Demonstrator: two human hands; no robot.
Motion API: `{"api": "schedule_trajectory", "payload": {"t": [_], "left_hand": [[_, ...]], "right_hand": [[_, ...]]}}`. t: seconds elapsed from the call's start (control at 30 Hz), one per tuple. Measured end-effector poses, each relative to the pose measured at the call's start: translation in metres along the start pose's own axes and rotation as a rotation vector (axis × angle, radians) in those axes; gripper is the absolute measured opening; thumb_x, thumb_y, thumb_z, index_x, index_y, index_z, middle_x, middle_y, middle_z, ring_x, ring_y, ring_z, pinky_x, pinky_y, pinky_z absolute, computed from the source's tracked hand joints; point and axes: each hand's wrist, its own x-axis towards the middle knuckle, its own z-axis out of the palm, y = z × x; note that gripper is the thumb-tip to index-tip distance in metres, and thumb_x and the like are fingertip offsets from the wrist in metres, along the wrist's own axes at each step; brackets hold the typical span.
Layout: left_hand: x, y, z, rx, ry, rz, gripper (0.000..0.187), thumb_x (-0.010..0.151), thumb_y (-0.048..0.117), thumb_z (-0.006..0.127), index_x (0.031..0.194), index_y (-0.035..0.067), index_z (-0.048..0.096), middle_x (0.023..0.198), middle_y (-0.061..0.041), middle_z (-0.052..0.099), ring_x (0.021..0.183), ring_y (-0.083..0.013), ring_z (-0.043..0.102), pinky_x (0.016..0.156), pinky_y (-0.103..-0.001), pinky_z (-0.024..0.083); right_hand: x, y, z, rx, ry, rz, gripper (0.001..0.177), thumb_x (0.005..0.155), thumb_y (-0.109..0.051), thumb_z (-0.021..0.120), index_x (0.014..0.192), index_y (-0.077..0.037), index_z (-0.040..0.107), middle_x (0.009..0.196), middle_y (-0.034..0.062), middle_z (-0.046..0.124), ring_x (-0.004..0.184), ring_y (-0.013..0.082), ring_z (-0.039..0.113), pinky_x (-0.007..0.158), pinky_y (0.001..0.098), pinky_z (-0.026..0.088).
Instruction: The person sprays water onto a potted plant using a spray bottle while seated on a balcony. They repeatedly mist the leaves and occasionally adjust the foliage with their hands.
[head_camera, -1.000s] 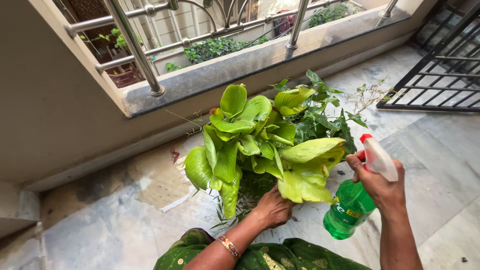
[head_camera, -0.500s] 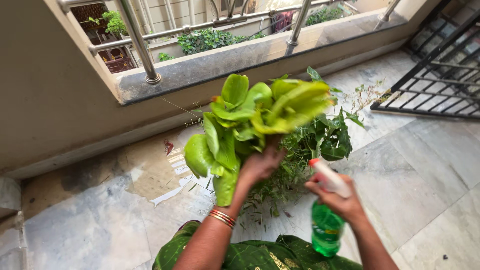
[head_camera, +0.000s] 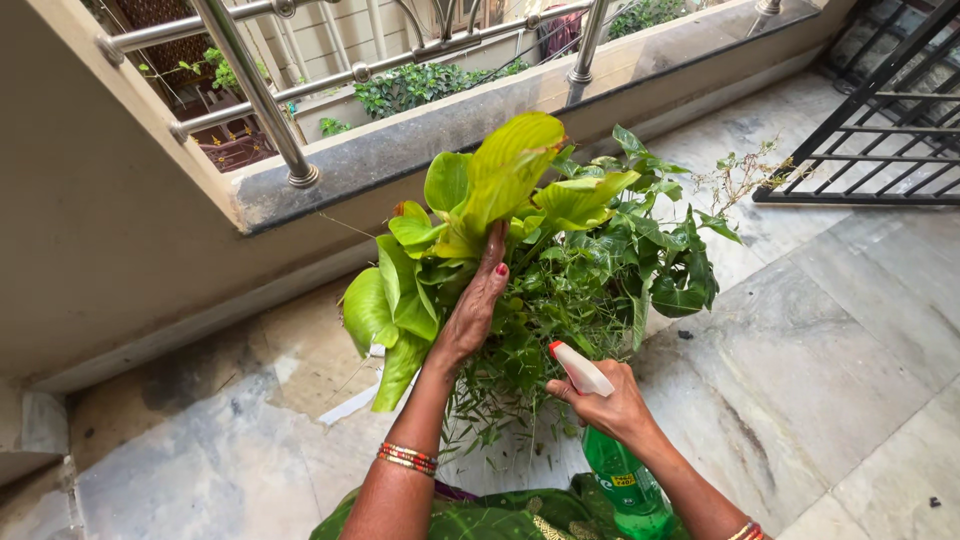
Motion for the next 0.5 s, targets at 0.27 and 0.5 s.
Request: {"api": "schedule_trajectory", "payload": {"t": [0.27, 0.5], "left_hand": [[-0.003, 0.008, 0.006, 0.072, -0.020, -0.029, 0.078, 0.106, 0.057, 0.035, 0.167, 0.017, 0.009, 0.177, -0.007, 0.012, 0.163, -0.0250, 0.009, 0.130, -0.041, 0.009], [-0.007, 0.008, 0.006, 0.097, -0.032, -0.079, 0.076, 0.105, 0.057, 0.034, 0.167, 0.018, 0.014, 0.176, -0.006, 0.014, 0.163, -0.0249, 0.011, 0.129, -0.039, 0.010]], "right_hand": [[0.020, 0.002, 0.005, 0.006, 0.046, 0.006, 0.040, 0.080, -0.039, 0.083, 0.067, -0.003, 0.074, 0.044, 0.0076, 0.065, 0.043, 0.0170, 0.068, 0.047, 0.0362, 0.053], [0.020, -0.008, 0.008, 0.154, 0.057, -0.081, 0.029, 0.074, -0.032, 0.084, 0.074, -0.006, 0.073, 0.052, 0.0032, 0.066, 0.046, 0.0139, 0.066, 0.049, 0.0354, 0.053]]}}
